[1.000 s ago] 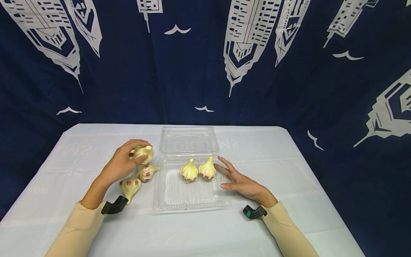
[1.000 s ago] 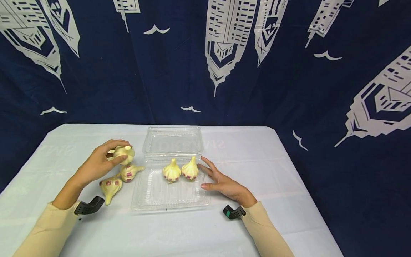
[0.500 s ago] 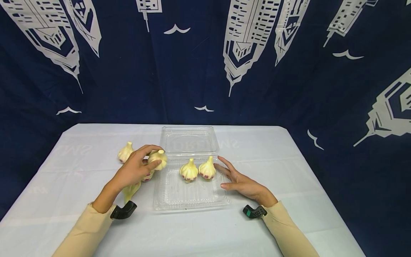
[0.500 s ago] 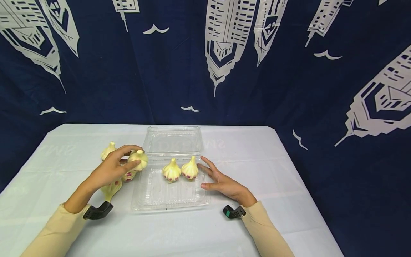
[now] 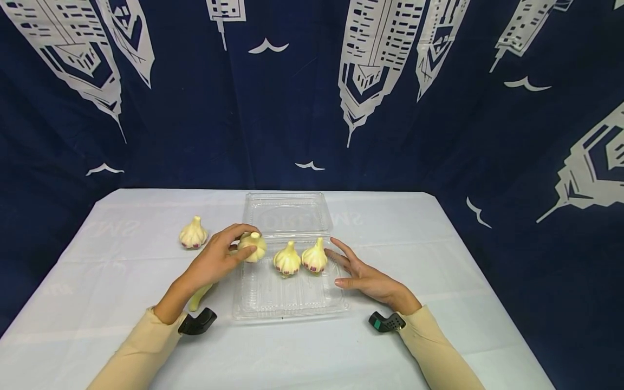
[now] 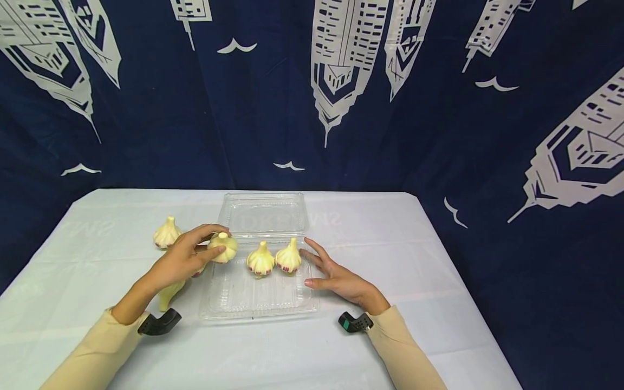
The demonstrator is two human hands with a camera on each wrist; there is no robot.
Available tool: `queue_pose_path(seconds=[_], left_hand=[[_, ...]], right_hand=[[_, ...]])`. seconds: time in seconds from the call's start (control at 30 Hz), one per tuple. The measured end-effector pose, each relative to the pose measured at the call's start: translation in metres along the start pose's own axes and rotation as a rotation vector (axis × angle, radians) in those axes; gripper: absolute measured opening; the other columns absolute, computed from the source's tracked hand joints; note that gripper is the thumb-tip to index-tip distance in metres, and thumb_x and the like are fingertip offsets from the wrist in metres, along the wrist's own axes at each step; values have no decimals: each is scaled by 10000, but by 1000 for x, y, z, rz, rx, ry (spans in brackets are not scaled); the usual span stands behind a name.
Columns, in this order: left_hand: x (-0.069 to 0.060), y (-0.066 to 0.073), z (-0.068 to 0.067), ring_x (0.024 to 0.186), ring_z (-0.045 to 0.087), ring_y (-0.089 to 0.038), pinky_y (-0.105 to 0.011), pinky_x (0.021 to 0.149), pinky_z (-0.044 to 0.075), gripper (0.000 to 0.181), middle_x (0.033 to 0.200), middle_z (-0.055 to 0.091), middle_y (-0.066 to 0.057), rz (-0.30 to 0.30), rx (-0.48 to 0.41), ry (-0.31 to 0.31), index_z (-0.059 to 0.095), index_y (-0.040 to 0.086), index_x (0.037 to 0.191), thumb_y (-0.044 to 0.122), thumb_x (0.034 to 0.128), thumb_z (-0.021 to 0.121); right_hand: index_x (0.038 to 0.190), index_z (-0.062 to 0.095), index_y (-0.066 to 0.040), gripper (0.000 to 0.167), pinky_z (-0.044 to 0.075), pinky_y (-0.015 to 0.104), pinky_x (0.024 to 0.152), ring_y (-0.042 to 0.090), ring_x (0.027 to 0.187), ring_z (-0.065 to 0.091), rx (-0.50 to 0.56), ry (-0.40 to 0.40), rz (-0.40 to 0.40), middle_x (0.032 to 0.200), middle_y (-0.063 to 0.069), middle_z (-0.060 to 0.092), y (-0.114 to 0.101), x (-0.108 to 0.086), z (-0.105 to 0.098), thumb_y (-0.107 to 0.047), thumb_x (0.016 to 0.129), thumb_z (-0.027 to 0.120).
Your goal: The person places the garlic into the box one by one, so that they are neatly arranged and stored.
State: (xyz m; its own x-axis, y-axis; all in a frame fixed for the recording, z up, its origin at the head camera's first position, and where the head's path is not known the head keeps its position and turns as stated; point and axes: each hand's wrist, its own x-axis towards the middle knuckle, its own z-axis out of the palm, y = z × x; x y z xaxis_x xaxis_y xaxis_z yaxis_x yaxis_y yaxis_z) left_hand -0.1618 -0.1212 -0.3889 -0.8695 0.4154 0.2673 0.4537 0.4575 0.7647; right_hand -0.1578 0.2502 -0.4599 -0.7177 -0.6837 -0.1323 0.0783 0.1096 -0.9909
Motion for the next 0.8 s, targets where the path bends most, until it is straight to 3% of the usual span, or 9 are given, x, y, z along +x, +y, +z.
queue_pose_path(seconds=[0.37,0.8], left_hand=[[2,-3,10,1194,576,-322,-436,888,577,336,1276,579,-160,-6,20,52,612,40,1284,99,959,678],[6,-7,19,1107,627,-299,-526,902,536,272,1148,673,-112,32,68,51,661,54,1211,99,944,693]], right_hand=[[1594,-17,-403,944,-8,651,1195,309,1543,-97,5,0,1,1692,81,10,1,0,0,-92,984,632],[1592,-23,-412,951,3,644,1200,306,1544,-91,-7,4,-2,1691,87,16,2,0,-1,-93,983,635]])
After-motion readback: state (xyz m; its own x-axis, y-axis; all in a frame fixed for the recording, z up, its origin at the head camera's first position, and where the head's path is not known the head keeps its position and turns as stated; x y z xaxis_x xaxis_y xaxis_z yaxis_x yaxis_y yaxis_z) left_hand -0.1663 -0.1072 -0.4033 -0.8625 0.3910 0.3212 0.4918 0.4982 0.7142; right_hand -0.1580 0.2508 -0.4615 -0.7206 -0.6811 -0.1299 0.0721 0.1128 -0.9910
